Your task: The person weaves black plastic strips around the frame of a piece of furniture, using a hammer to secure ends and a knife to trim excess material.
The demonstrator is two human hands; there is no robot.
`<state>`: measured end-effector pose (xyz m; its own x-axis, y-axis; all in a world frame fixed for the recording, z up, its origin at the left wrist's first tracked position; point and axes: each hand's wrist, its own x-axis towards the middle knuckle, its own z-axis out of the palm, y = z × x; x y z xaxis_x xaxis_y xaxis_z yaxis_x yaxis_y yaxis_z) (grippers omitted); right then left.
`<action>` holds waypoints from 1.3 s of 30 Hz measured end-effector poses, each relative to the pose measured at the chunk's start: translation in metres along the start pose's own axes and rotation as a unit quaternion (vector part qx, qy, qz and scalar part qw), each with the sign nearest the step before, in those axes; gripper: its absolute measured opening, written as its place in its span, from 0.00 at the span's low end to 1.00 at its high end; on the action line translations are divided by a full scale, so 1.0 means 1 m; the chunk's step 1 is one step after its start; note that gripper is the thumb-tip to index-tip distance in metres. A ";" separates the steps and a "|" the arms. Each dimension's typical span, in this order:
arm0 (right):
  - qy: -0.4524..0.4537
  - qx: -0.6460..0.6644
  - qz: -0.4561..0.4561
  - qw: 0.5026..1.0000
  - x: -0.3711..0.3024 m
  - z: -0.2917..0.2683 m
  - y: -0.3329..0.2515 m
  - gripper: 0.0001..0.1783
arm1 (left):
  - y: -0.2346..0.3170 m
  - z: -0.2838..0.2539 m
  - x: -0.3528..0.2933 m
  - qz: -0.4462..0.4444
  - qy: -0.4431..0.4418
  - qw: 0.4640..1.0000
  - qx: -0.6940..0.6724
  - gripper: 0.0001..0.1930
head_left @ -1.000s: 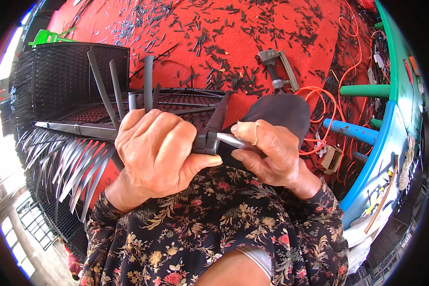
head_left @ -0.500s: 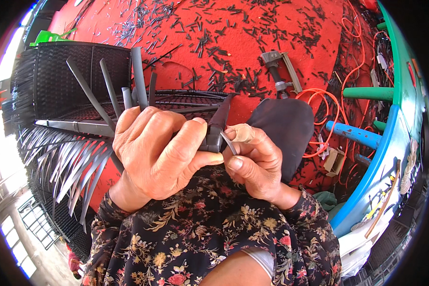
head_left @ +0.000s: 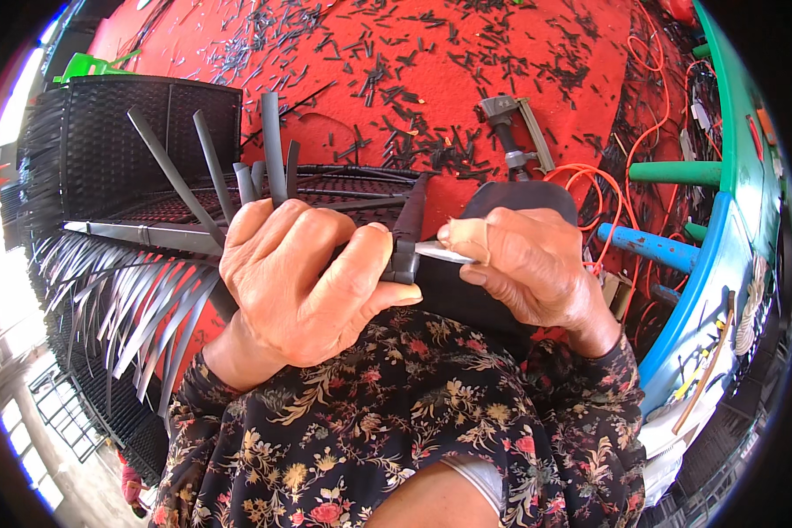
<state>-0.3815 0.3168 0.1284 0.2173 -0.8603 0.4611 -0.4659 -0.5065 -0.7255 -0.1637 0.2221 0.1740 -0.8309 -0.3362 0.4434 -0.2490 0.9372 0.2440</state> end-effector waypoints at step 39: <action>0.095 0.092 0.016 0.991 0.024 0.033 -0.007 0.20 | 0.006 0.004 -0.011 0.003 0.006 1.000 0.022 0.24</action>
<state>-0.3452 0.2980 0.1277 0.0311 -0.8588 0.5114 -0.3024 -0.4958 -0.8141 -0.1582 0.2319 0.1673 -0.8259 -0.3323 0.4555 -0.2667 0.9420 0.2036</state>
